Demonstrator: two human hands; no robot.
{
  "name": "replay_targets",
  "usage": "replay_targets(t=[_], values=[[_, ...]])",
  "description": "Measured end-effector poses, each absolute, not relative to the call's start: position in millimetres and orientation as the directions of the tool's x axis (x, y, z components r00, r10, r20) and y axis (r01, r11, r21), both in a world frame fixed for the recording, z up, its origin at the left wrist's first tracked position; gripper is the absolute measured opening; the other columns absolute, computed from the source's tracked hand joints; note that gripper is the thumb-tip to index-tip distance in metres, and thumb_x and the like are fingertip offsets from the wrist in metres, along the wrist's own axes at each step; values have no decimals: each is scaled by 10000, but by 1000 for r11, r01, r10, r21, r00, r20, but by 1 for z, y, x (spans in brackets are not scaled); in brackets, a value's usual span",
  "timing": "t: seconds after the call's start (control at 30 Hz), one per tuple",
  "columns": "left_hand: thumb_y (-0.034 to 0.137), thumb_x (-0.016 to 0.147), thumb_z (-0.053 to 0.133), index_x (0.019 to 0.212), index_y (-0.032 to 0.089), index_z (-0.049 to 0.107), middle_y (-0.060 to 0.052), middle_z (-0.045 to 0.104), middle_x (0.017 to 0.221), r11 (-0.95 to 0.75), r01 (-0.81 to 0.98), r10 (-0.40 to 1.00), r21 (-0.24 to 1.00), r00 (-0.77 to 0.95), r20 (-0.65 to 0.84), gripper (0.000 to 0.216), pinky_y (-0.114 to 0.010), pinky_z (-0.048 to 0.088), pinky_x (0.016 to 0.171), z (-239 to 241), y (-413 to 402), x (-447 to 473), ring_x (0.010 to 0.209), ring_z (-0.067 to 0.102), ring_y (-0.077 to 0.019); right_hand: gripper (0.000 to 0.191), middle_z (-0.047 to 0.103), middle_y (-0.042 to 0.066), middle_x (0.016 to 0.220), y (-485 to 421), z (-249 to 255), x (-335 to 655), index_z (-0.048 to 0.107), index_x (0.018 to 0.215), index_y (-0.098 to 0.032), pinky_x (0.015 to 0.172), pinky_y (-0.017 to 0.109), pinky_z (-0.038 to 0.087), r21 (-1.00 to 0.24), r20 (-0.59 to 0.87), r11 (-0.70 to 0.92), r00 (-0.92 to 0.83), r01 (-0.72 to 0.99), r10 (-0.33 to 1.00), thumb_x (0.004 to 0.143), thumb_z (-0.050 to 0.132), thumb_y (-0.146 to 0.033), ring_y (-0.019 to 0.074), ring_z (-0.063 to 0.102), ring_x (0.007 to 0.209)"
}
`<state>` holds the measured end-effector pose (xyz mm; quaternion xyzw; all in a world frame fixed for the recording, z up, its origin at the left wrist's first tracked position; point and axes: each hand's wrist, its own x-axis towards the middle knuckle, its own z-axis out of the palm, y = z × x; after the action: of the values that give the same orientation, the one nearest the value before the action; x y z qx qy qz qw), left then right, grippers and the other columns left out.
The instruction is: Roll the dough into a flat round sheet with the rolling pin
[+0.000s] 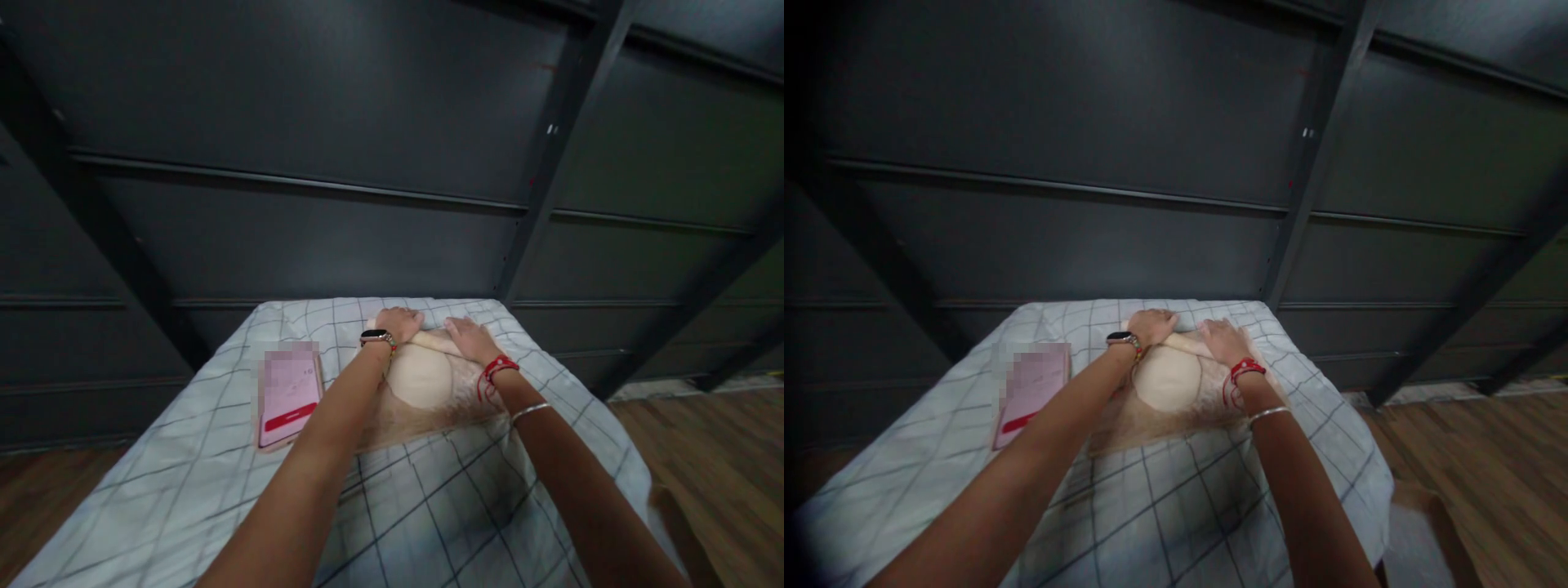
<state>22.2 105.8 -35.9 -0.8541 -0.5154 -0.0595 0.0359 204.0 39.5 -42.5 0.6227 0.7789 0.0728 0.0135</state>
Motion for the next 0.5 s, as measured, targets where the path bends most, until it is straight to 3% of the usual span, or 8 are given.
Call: replay_targets(t=[0.17,0.4,0.5], values=[[386,948,194,1131,215,658,-100,650,1178,-473,881,876,27,467,118,527,-359,468,780,-36,114,25,1049,610,-270,502,388,108,1470,51,-48,210,422,1392,-187,982,508,372,56,40,205,-207,977,977,995,143,-313,323,356,1314],[401,950,177,1046,176,698,-114,682,1099,-423,906,900,1,420,115,576,-330,456,769,-35,88,18,1005,631,-259,486,443,108,1433,31,-42,200,484,1343,-172,1027,475,333,25,57,215,-217,976,975,992,181,-316,274,387,1308],[406,949,197,1037,179,699,-113,698,1043,-410,912,904,0,406,131,558,-320,445,748,-34,65,10,957,644,-253,477,502,119,1382,17,-39,193,512,1313,-146,1036,403,332,14,67,222,-223,975,973,988,198,-300,233,417,1288]])
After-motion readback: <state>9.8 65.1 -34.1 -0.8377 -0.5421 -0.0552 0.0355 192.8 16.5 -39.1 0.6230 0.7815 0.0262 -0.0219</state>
